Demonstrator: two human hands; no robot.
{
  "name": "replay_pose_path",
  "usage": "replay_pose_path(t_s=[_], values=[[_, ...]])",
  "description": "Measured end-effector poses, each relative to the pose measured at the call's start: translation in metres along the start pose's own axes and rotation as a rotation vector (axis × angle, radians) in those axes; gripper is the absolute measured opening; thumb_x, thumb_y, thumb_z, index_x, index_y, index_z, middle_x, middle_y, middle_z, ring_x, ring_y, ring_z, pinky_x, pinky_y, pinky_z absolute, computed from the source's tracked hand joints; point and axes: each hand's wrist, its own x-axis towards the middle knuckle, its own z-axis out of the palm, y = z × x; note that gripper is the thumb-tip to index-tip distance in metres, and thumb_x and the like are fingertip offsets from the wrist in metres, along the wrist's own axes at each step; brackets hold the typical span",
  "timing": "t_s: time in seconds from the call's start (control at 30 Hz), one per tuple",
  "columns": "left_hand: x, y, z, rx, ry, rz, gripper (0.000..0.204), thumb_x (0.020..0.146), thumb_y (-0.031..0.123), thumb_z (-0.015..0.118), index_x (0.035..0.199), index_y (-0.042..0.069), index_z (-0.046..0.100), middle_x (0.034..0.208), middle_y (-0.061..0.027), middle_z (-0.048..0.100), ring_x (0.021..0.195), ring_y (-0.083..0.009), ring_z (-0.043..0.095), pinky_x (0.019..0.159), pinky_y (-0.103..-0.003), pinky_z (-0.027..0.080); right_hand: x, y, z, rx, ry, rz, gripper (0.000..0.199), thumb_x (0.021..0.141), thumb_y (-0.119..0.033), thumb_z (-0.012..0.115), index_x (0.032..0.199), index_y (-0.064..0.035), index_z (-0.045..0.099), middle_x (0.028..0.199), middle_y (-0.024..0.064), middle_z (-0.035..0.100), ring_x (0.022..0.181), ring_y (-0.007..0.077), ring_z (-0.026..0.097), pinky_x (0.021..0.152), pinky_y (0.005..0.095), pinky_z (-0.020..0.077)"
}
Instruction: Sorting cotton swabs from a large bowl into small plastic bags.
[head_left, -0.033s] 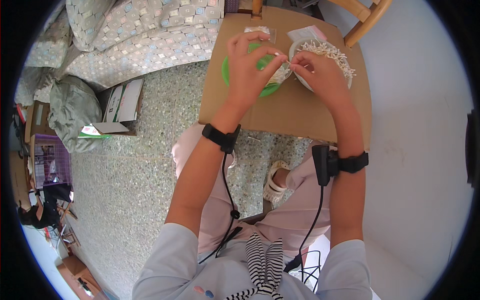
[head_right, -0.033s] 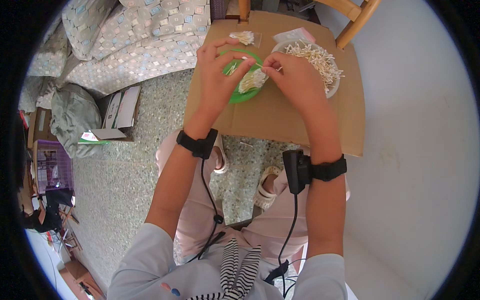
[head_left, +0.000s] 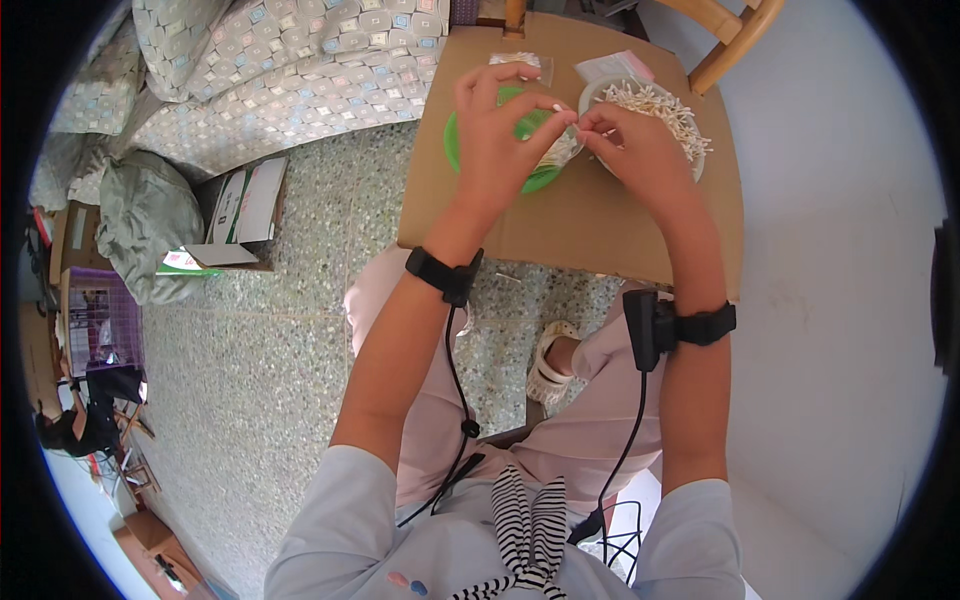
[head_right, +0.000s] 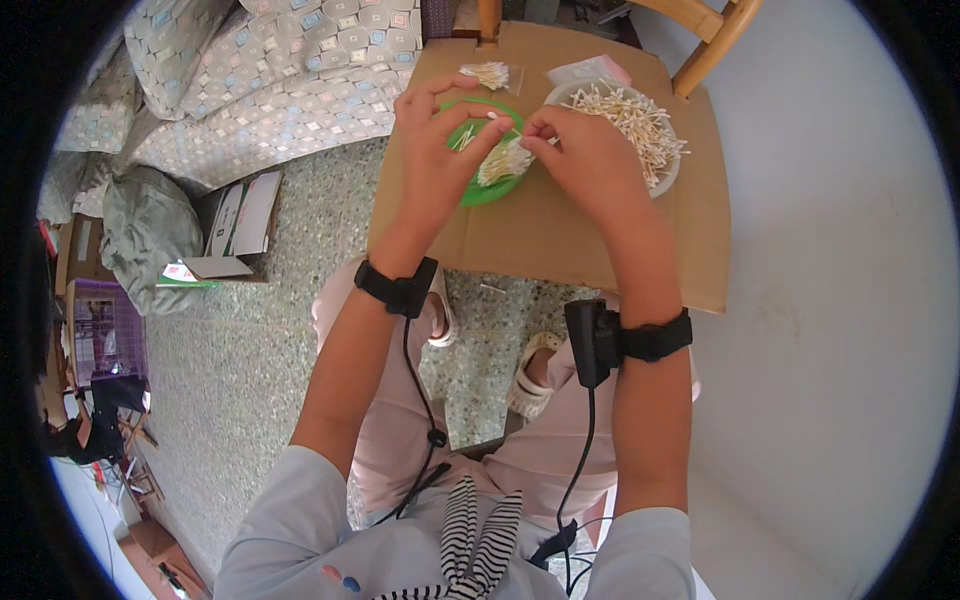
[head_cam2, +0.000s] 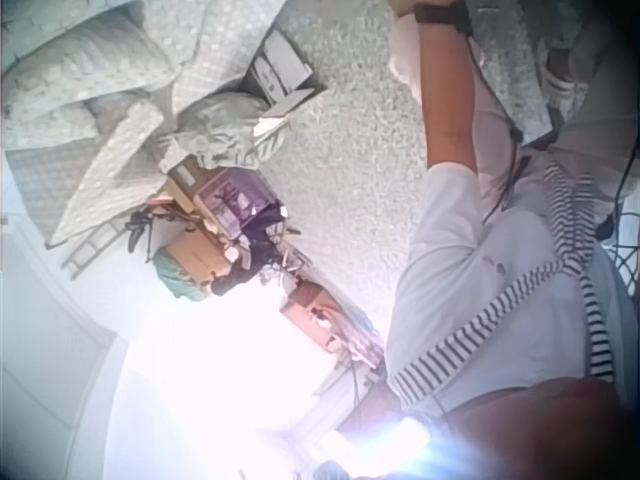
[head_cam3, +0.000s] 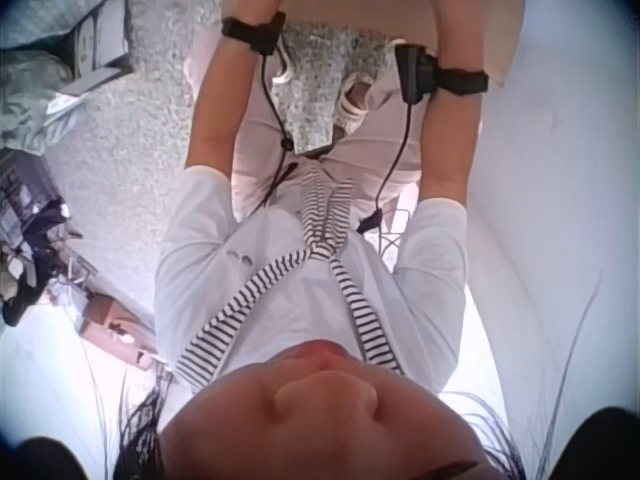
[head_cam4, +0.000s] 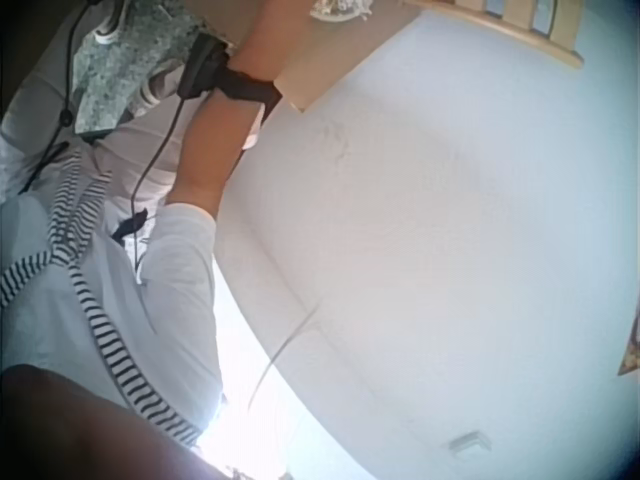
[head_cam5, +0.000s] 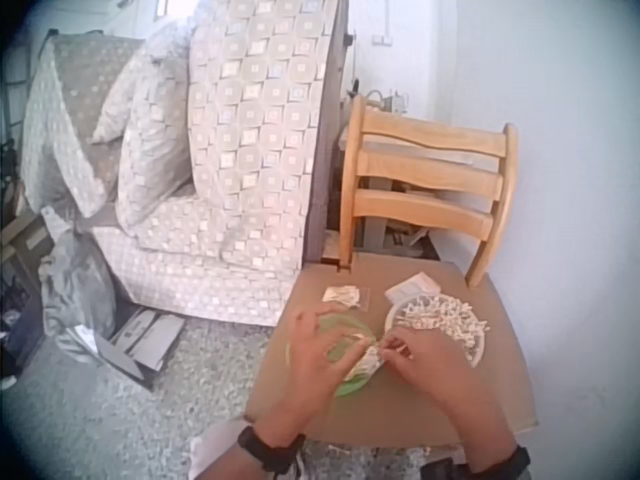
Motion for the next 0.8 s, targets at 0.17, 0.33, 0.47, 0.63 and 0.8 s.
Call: replay_pose_path(t_s=[0.17,0.33,0.47,0.63,0.8], values=[[-0.001,0.001,-0.001,-0.029,-0.013,-0.012,0.011,0.076,0.019,0.079,0.082,0.012,0.074,0.116,-0.0024,0.06,0.117,-0.0278,0.043,0.099,-0.04,0.036,0.003,-0.007,0.013,0.015,-0.095,-0.045,0.024,0.086,-0.026,0.066,0.1,-0.0069,0.068,0.091,0.0102,0.072,0.083,0.0308,0.068,0.072,0.0393,0.0512],[0.008,-0.01,-0.006,-0.03,0.066,-0.082,0.01,0.079,0.019,0.078,0.083,0.011,0.074,0.116,-0.0037,0.061,0.115,-0.0262,0.045,0.099,-0.038,0.036,0.006,-0.004,0.006,-0.058,-0.092,0.018,0.025,0.087,-0.03,0.064,0.1,-0.0096,0.069,0.09,0.01,0.072,0.084,0.0306,0.068,0.073,0.0407,0.0517],[0.014,-0.049,-0.021,0.01,0.056,-0.243,0.017,0.083,0.022,0.074,0.092,0.007,0.074,0.11,-0.0088,0.064,0.106,-0.0266,0.056,0.092,-0.036,0.044,0.006,0.014,-0.001,-0.177,-0.062,0.036,0.024,0.087,-0.031,0.063,0.098,-0.0108,0.069,0.089,0.0116,0.071,0.084,0.0317,0.067,0.074,0.0412,0.052],[-0.004,-0.085,-0.019,0.358,-0.246,-0.3,0.022,0.086,0.023,0.069,0.099,0.006,0.074,0.102,-0.0152,0.068,0.1,-0.0317,0.063,0.088,-0.039,0.049,0.013,0.05,-0.003,-0.44,-0.035,0.161,0.022,0.089,-0.028,0.063,0.099,-0.0103,0.07,0.087,0.0107,0.07,0.084,0.0272,0.068,0.073,0.037,0.0512],[-0.001,-0.078,-0.021,0.203,-0.18,-0.289,0.018,0.087,0.017,0.064,0.099,0.006,0.073,0.1,-0.0159,0.068,0.1,-0.0306,0.064,0.09,-0.038,0.049,0.007,0.086,0.01,-0.438,-0.088,0.197,0.022,0.086,-0.028,0.065,0.104,-0.0157,0.071,0.091,0.0108,0.07,0.088,0.0289,0.067,0.076,0.0393,0.0521]])
